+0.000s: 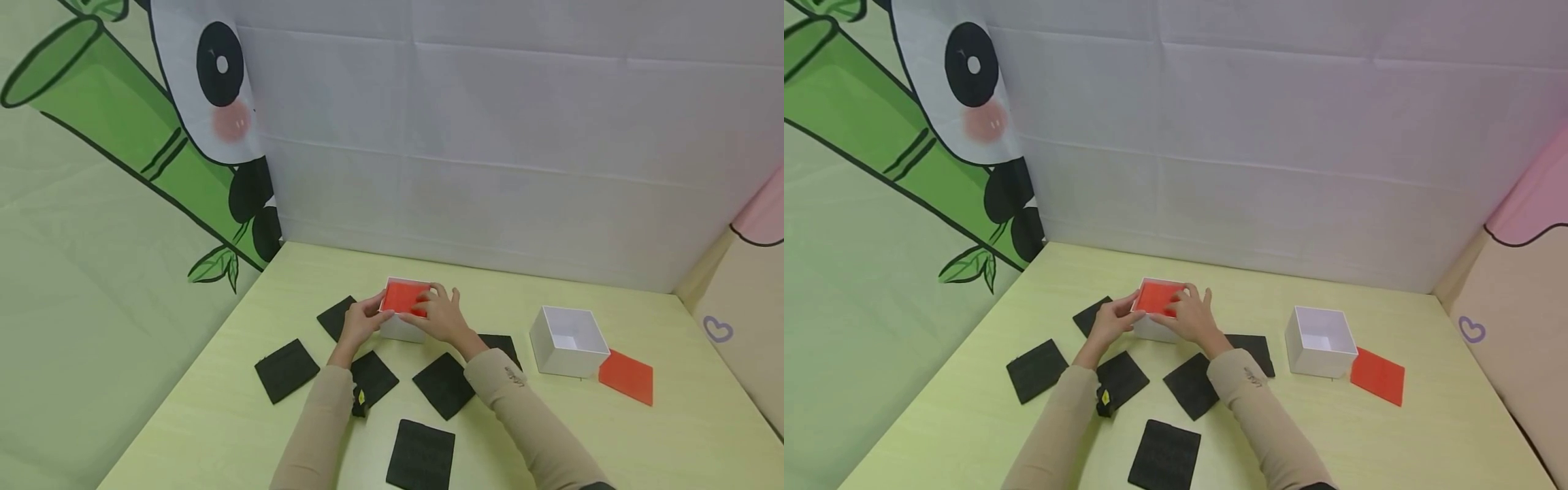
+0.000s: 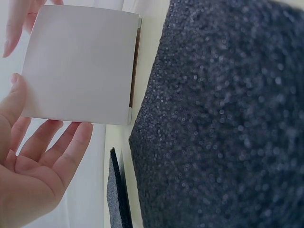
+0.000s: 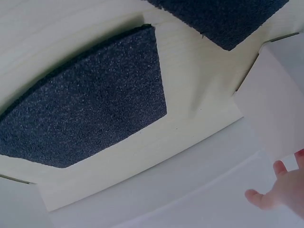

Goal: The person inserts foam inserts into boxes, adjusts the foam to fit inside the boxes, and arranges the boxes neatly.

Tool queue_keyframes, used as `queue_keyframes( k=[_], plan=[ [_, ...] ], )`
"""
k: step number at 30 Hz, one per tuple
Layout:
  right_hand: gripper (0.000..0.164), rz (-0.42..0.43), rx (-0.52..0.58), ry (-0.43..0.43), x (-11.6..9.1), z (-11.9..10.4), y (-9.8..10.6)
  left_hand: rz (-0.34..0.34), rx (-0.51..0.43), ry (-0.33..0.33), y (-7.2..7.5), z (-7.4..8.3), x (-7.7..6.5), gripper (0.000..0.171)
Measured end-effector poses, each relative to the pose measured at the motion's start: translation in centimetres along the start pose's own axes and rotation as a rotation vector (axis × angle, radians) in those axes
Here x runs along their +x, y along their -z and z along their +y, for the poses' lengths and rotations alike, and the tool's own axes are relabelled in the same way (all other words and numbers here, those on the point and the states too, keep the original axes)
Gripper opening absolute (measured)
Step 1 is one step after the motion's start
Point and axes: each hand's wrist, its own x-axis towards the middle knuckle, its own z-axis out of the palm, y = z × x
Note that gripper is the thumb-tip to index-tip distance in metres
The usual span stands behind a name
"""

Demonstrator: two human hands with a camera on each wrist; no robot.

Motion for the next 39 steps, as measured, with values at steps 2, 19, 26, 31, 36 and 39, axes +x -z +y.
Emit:
queue_keyframes(
  k=[2,19,26,31,36,39],
  plan=[
    [0.048,-0.004,-0.013,-0.011,0.05,0.02,-0.11,-0.001,0.0,-0.002,-0.04,0.0,-0.02,0.05],
    [0.062,-0.136,-0.197,-0.048,0.69,-0.17,-0.35,0.0,0.019,-0.033,-0.18,0.11,-0.01,0.05],
    [0.059,-0.178,-0.253,-0.071,0.87,-0.45,-0.44,-0.001,0.012,-0.032,-0.18,-0.02,0.0,0.049],
    [0.061,-0.172,-0.269,-0.051,0.73,-0.35,-0.46,-0.003,0.007,-0.021,-0.17,0.02,-0.06,0.049],
    [0.062,-0.112,-0.242,-0.012,0.43,-0.08,-0.4,-0.003,0.001,-0.028,-0.07,-0.08,-0.08,0.049],
    [0.059,-0.059,-0.191,0.015,0.12,0.01,-0.46,0.0,0.0,-0.031,-0.01,-0.13,-0.11,0.049]
  ],
)
